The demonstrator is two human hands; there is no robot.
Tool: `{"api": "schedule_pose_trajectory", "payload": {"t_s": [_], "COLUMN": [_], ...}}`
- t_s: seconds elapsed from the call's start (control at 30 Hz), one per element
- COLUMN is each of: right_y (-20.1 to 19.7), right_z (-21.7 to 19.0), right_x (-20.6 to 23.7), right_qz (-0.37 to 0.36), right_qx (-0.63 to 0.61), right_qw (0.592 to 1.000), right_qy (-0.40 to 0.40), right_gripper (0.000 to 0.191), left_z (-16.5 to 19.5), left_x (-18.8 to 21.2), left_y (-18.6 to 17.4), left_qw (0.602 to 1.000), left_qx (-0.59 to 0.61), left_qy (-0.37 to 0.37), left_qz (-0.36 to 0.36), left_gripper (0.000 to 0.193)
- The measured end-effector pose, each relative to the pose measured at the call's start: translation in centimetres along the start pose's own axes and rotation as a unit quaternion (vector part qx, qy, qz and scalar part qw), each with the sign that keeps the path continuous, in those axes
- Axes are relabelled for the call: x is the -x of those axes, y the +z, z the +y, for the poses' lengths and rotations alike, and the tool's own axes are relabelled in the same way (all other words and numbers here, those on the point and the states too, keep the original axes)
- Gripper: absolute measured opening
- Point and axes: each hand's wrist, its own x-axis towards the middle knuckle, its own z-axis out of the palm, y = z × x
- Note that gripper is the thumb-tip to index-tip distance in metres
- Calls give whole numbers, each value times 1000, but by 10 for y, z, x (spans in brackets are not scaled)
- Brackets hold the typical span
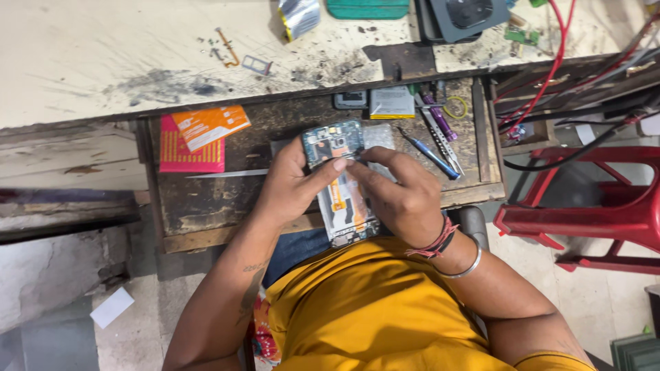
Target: The person pries open the back of a smartphone on a workbench, uses a pry tool to lift the battery and internal components, removes the back cover and midframe, and works the motherboard free with a metal tool, setting parts aside on the bench.
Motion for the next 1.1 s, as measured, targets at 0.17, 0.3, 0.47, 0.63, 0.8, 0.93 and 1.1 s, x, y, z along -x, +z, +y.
{"api": "schedule_pose_trajectory", "payload": {"t_s": [0.17,0.3,0.47,0.63,0.8,0.93,1.1], "right_y": [-3,-15,-38,-44,-44,-45,-34], "right_z": [1,11,45,68,65,48,26], "right_x": [1,6,17,28,27,14,-21], "right_qz": [-23,-32,18,-85,-99,-64,-105], "right_qx": [-39,-88,120,173,181,213,75], "right_qw": [999,995,982,961,958,967,989], "right_qy": [-1,31,148,196,200,124,69], "right_gripper": [39,33,17,22,19,22,13], "left_z": [1,0,3,12,23,29,34], "left_x": [0,1,2,6,8,9,16], "left_y": [0,0,0,0,-1,-4,-9], "left_qw": [1000,1000,1000,996,986,979,984], "left_qx": [0,15,20,-81,-155,-191,-126], "left_qy": [-18,-12,-11,21,43,40,54], "left_qz": [19,15,11,-16,-36,-53,-113], "left_gripper": [24,25,28,32,39,43,50]}}
